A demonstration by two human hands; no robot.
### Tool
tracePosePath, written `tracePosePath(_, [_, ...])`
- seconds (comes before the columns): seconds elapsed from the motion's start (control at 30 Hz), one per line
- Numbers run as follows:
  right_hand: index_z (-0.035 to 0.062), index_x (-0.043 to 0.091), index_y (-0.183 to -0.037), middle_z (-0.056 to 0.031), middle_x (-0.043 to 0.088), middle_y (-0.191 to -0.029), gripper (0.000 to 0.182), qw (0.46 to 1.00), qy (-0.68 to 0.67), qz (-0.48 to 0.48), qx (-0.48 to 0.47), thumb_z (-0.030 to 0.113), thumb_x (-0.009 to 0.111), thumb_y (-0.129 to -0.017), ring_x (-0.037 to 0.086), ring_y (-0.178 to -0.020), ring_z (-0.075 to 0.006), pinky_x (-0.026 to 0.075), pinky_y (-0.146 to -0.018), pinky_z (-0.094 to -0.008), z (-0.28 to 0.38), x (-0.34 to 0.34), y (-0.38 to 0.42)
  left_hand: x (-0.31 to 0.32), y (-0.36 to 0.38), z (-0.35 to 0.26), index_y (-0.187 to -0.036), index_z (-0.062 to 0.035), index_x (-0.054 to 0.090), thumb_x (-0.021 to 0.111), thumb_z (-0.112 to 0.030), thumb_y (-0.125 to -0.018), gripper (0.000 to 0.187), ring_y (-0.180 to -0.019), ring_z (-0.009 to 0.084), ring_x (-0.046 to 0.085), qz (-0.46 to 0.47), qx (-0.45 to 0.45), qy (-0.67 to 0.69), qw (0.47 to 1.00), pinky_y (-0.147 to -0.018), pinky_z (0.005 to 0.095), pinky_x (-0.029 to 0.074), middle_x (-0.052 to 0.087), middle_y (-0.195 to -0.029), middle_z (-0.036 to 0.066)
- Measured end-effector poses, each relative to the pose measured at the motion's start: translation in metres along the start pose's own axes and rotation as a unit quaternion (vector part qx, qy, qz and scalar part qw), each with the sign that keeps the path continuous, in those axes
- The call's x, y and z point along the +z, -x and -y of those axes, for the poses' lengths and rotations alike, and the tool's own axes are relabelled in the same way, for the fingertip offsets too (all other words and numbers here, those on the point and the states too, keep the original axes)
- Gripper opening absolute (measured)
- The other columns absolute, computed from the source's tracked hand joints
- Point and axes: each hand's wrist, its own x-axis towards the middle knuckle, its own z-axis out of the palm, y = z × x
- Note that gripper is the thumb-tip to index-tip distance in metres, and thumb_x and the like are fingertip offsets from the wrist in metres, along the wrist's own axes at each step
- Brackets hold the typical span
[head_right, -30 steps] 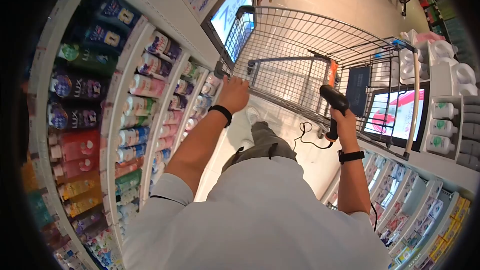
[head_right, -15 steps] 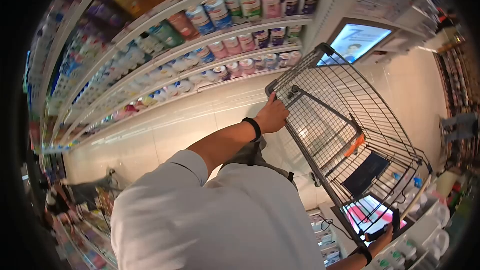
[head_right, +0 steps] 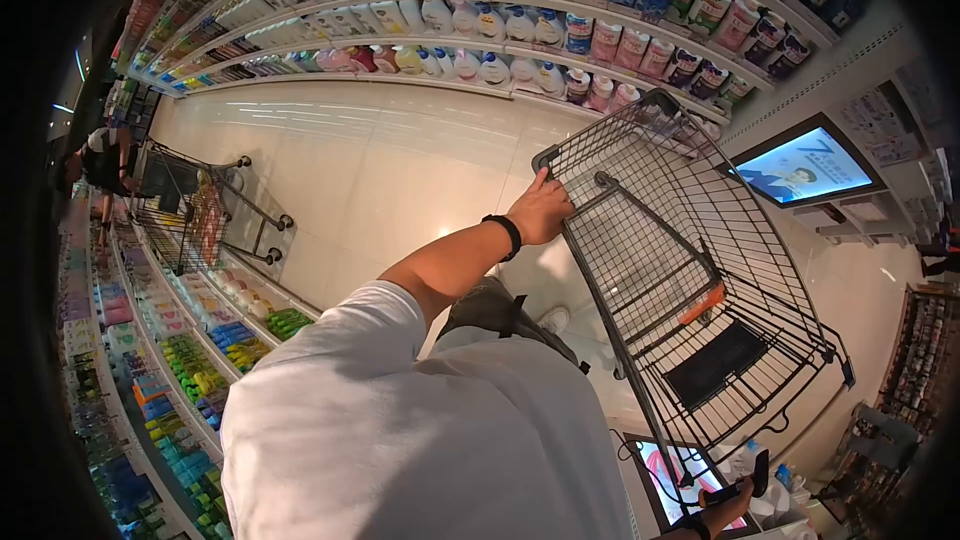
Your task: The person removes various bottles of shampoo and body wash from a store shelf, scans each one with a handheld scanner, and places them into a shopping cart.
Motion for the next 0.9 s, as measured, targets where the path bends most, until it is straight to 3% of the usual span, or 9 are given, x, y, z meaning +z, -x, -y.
tracePosePath(0.17, [0.0185, 0.06, -0.104, -0.0019, 0.059, -0.102, 0.044, 0.996, 0.038, 0.075, -0.016, 0.054, 0.064, -0.079, 0.056, -0.089, -0.0228, 0.046, -0.054, -0.0403, 0.048, -0.032, 0.098, -0.072, 0.123, 0.018, -0.104, -0.0088, 0.07, 0.066, -0.018, -0.083, 0.023, -0.134, 0.0336, 0.043, 0.02, -0.075, -0.008, 0.997, -0.121, 0.0569, 0.013, 0.06, -0.119, 0.011])
tracePosePath(0.27, [0.0157, 0.062, -0.099, -0.0002, 0.058, -0.089, 0.032, 0.992, 0.022, 0.128, -0.002, 0.043, 0.066, -0.082, 0.059, -0.088, -0.0183, 0.047, -0.059, -0.0394, 0.069, -0.046, 0.215, -0.124, 0.214, 0.062, -0.102, -0.0092, 0.069, 0.067, -0.014, -0.082, 0.022, -0.133, 0.0339, 0.043, 0.009, -0.091, 0.012, 0.996, -0.12, 0.0576, 0.014, 0.06, -0.118, 0.01])
tracePosePath(0.3, [0.0196, 0.06, -0.092, 0.0038, 0.054, -0.082, 0.024, 0.989, -0.01, 0.116, -0.094, 0.042, 0.066, -0.084, 0.057, -0.068, -0.0149, 0.046, -0.043, -0.0373, 0.04, -0.065, 0.185, -0.141, 0.246, 0.076, -0.102, -0.0099, 0.069, 0.067, -0.012, -0.08, 0.021, -0.132, 0.0335, 0.044, -0.009, -0.097, 0.006, 0.995, -0.12, 0.0579, 0.015, 0.061, -0.117, 0.009])
tracePosePath(0.33, [0.0189, 0.061, -0.093, 0.0039, 0.055, -0.083, 0.024, 0.987, -0.005, 0.123, -0.101, 0.04, 0.066, -0.084, 0.057, -0.07, -0.014, 0.046, -0.044, -0.0389, 0.047, -0.066, 0.22, -0.152, 0.272, 0.094, -0.103, -0.0106, 0.069, 0.067, -0.012, -0.08, 0.023, -0.132, 0.0336, 0.043, -0.029, -0.107, 0.011, 0.994, -0.119, 0.0578, 0.016, 0.061, -0.117, 0.009])
tracePosePath(0.47, [0.0136, 0.062, -0.097, 0.0034, 0.055, -0.085, 0.023, 0.98, 0.024, 0.16, -0.116, 0.035, 0.064, -0.088, 0.056, -0.077, -0.0113, 0.045, -0.065, -0.0281, 0.126, -0.04, 0.472, -0.264, 0.385, 0.205, -0.105, -0.0085, 0.069, 0.065, -0.013, -0.081, 0.025, -0.138, 0.0363, 0.037, -0.01, -0.142, 0.059, 0.988, -0.12, 0.058, 0.013, 0.058, -0.127, 0.012])
tracePosePath(0.63, [0.0087, 0.062, -0.109, 0.0012, 0.06, -0.094, 0.025, 0.952, -0.041, 0.279, -0.119, 0.026, 0.064, -0.09, 0.057, -0.092, -0.011, 0.042, -0.088, -0.0258, 0.135, 0.028, 0.502, -0.272, 0.427, 0.279, -0.13, -0.0082, 0.057, 0.069, -0.016, -0.079, 0.053, -0.142, 0.04, 0.026, -0.07, -0.239, -0.028, 0.968, -0.115, 0.0622, 0.02, 0.037, -0.149, 0.018])
tracePosePath(0.77, [0.0085, 0.064, -0.107, 0.0012, 0.059, -0.093, 0.024, 0.93, -0.064, 0.351, -0.085, 0.025, 0.061, -0.089, 0.057, -0.088, -0.0116, 0.045, -0.077, -0.0264, 0.137, 0.106, 0.529, -0.286, 0.447, 0.322, -0.148, -0.007, 0.038, 0.067, -0.013, -0.08, 0.074, -0.142, 0.0441, 0.025, -0.082, -0.369, -0.051, 0.924, -0.117, 0.0578, 0.021, 0.026, -0.155, 0.025])
tracePosePath(0.87, [0.0056, 0.064, -0.11, -0.0022, 0.062, -0.099, 0.028, 0.913, -0.068, 0.38, -0.134, 0.024, 0.062, -0.089, 0.057, -0.091, -0.0131, 0.043, -0.08, -0.0268, 0.136, 0.156, 0.585, -0.273, 0.466, 0.339, -0.153, -0.0002, 0.024, 0.062, -0.013, -0.085, 0.079, -0.145, 0.045, 0.021, -0.188, -0.479, 0.097, 0.852, -0.119, 0.0499, 0.022, 0.019, -0.157, 0.029])
tracePosePath(0.9, [0.0053, 0.064, -0.11, -0.0022, 0.062, -0.1, 0.029, 0.897, -0.044, 0.411, -0.159, 0.024, 0.063, -0.089, 0.056, -0.092, -0.013, 0.042, -0.081, -0.0269, 0.136, 0.169, 0.603, -0.272, 0.472, 0.336, -0.154, 0.0031, 0.016, 0.059, -0.016, -0.089, 0.08, -0.145, 0.0449, 0.021, -0.255, -0.521, 0.243, 0.778, -0.119, 0.0465, 0.023, 0.018, -0.157, 0.031])
